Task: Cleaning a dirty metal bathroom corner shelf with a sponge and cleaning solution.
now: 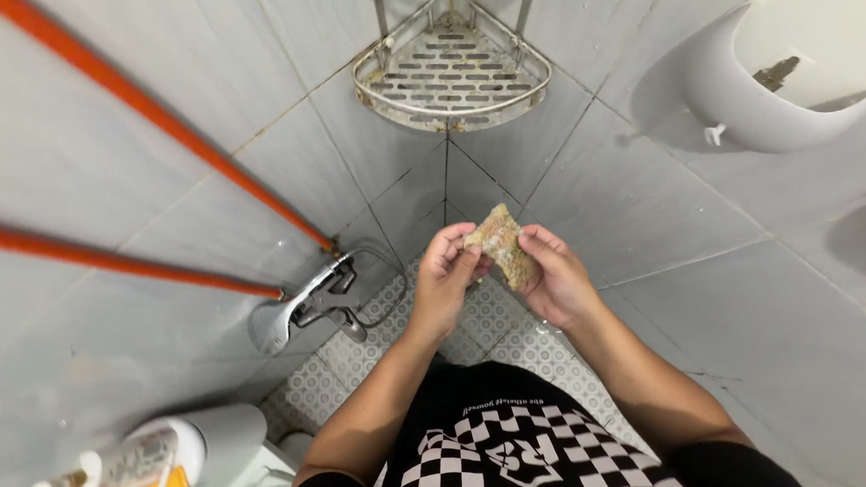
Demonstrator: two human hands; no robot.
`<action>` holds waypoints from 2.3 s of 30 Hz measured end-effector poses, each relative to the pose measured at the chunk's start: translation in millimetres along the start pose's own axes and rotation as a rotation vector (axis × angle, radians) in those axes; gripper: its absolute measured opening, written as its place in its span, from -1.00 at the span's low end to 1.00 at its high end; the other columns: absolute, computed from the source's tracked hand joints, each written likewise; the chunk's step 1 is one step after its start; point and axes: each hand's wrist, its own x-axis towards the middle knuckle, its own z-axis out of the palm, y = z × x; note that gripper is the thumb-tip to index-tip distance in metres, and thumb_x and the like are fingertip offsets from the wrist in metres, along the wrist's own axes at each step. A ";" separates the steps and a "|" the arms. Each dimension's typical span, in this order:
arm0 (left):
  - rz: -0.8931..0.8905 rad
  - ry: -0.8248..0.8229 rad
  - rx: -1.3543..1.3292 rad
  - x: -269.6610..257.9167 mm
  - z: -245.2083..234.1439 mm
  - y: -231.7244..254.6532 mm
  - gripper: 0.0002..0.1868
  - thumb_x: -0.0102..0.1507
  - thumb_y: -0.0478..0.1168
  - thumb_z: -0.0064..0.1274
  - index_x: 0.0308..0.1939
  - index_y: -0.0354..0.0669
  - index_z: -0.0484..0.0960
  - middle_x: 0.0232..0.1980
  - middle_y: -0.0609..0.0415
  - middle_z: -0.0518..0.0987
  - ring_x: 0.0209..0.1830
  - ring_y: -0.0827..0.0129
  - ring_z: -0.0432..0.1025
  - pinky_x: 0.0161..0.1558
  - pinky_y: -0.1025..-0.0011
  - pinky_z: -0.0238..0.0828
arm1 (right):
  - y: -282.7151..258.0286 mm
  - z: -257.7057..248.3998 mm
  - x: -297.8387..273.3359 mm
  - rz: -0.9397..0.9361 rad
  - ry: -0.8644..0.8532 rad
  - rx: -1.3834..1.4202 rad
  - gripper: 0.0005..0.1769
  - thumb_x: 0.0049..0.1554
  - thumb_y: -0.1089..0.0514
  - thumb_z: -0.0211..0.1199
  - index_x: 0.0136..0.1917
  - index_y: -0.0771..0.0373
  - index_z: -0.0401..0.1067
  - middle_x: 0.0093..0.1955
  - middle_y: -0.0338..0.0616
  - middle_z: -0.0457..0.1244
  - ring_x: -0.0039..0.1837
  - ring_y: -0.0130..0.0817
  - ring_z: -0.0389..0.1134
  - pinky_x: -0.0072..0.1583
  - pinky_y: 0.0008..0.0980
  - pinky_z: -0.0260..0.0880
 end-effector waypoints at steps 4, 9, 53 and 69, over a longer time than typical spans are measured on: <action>0.008 -0.096 0.083 25.4 -26.6 24.3 -0.62 0.40 -0.31 -0.04 0.30 -0.22 0.39 0.11 0.09 0.56 0.03 0.42 0.51 0.06 0.44 0.48 | 3.2 -2.4 37.5 -0.151 0.052 -0.041 -0.94 0.35 0.21 0.14 0.07 0.24 0.38 0.03 -0.08 0.38 0.02 -0.31 0.46 0.00 -0.28 0.53; 0.089 -0.181 0.332 55.7 -69.8 27.0 -0.71 0.42 -0.38 0.04 0.23 -0.27 0.51 0.09 0.00 0.55 0.06 0.45 0.47 0.11 0.46 0.44 | -1.6 -3.2 80.7 -0.666 0.378 -0.175 -0.86 0.34 0.31 0.16 0.16 0.18 0.31 0.03 -0.22 0.30 0.02 -0.47 0.40 0.02 -0.39 0.53; 0.917 -0.100 1.276 149.6 11.4 111.4 -0.77 0.23 -0.39 0.25 -0.04 -0.13 0.69 0.02 0.15 0.60 0.08 0.25 0.47 0.13 0.25 0.21 | -60.7 19.8 138.1 -1.257 0.528 -1.370 -0.65 0.24 0.46 0.35 0.28 0.37 0.48 0.11 0.00 0.36 0.05 -0.28 0.44 0.09 -0.37 0.48; 0.905 -0.121 1.312 154.9 5.7 104.8 -0.73 0.25 -0.46 0.18 0.00 -0.14 0.70 0.00 0.16 0.65 0.03 0.33 0.48 0.08 0.31 0.19 | -66.1 54.2 139.0 -1.414 0.500 -1.544 -0.71 0.12 0.53 0.32 0.11 0.37 0.58 -0.05 0.01 0.37 0.02 -0.09 0.43 0.10 -0.18 0.48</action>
